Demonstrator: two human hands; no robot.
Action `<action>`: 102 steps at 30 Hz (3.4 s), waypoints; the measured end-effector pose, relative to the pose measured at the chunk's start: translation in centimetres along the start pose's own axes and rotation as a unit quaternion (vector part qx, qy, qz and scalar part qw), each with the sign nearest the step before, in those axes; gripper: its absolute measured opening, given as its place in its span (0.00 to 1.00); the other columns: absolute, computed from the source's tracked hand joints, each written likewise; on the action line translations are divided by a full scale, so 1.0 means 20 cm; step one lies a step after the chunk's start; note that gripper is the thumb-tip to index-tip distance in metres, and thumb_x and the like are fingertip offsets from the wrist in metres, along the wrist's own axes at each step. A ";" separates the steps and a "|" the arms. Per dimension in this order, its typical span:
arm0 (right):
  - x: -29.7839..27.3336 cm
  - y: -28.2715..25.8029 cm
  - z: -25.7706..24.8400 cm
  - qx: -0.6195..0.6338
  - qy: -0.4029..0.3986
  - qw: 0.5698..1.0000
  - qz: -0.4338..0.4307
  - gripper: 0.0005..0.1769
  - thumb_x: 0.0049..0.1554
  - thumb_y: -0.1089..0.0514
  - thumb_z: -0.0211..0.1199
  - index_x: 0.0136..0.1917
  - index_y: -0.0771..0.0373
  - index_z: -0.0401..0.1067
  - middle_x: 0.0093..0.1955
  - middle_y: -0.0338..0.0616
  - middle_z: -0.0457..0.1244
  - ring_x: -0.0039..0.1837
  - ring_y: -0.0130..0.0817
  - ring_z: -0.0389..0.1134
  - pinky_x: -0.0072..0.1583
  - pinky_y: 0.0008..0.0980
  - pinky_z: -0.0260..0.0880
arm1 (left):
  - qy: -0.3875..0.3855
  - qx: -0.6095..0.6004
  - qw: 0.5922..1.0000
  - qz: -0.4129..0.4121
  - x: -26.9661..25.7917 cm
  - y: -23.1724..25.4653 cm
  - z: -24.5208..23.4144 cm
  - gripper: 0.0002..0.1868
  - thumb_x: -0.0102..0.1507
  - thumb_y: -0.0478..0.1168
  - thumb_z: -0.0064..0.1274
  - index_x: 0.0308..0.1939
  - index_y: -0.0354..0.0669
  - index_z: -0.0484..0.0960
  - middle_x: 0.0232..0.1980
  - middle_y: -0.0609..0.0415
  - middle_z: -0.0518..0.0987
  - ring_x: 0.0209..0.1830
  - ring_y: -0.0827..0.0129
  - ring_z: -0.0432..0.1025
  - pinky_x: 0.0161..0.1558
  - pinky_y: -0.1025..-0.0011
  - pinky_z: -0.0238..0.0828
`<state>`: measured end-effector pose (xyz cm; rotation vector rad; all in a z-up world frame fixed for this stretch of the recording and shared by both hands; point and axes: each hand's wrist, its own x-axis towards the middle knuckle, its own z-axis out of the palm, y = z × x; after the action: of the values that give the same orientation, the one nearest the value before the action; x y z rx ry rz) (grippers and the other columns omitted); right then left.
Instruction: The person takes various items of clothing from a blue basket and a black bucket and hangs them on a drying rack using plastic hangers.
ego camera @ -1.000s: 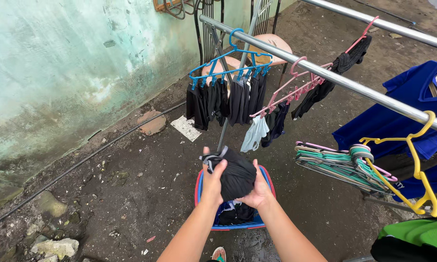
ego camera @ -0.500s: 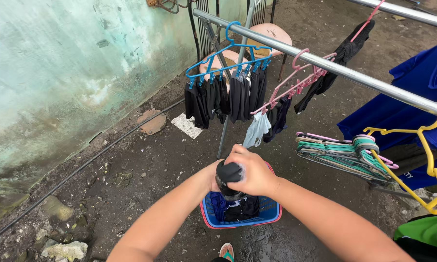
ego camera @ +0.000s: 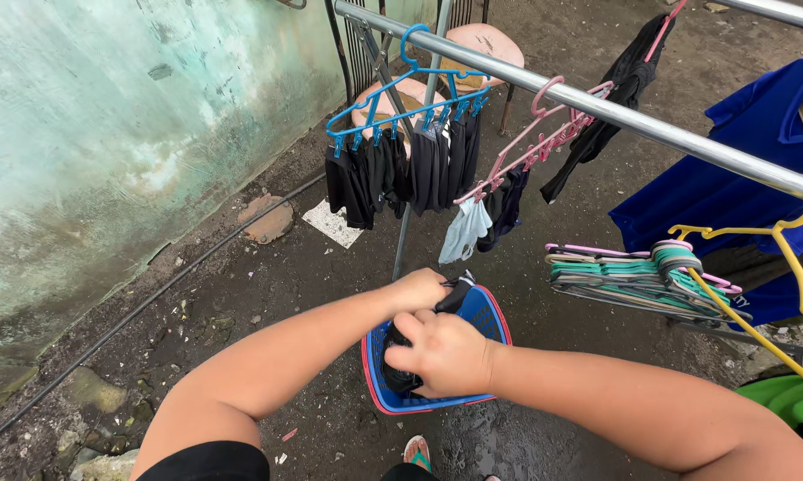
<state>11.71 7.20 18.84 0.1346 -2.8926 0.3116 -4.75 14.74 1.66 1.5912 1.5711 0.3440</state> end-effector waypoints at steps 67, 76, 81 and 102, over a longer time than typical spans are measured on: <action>-1.14 0.41 -0.18 0.680 0.176 0.639 0.314 0.40 0.50 0.55 0.74 0.73 0.65 0.64 0.60 0.55 0.67 0.60 0.43 0.73 0.61 0.43 0.71 | 0.113 -0.381 0.895 0.205 0.02 0.65 0.50 0.19 0.64 0.42 0.64 0.51 0.33 0.76 0.44 0.56 0.82 0.45 0.76 0.76 0.49 0.75 0.72; -1.65 0.52 0.35 0.111 0.169 0.800 0.565 0.25 0.45 0.62 0.73 0.57 0.61 0.73 0.50 0.48 0.69 0.53 0.44 0.71 0.54 0.38 0.72 | 0.032 -0.420 0.904 0.075 -0.08 1.13 0.44 0.25 0.64 0.36 0.55 0.66 0.44 0.76 0.55 0.59 0.83 0.53 0.80 0.73 0.56 0.78 0.67; -2.01 0.65 0.62 0.564 0.251 0.597 0.513 0.13 0.63 0.61 0.64 0.58 0.71 0.73 0.49 0.42 0.70 0.50 0.33 0.70 0.55 0.37 0.70 | -0.050 -0.381 0.909 0.159 -0.23 1.21 0.32 0.21 0.67 0.39 0.55 0.63 0.38 0.81 0.64 0.52 0.80 0.63 0.71 0.72 0.66 0.73 0.65; -2.15 0.99 0.40 0.410 0.419 0.510 0.630 0.13 0.61 0.53 0.66 0.50 0.66 0.78 0.46 0.40 0.70 0.46 0.26 0.68 0.50 0.29 0.68 | 0.254 0.351 0.896 0.099 -0.33 1.18 0.58 0.09 0.59 0.33 0.55 0.44 0.41 0.81 0.49 0.47 0.72 0.47 0.59 0.75 0.44 0.66 0.77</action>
<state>49.36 27.46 -2.80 -1.5162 -1.1230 1.4001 18.51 8.07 13.86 2.3680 2.0823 0.3374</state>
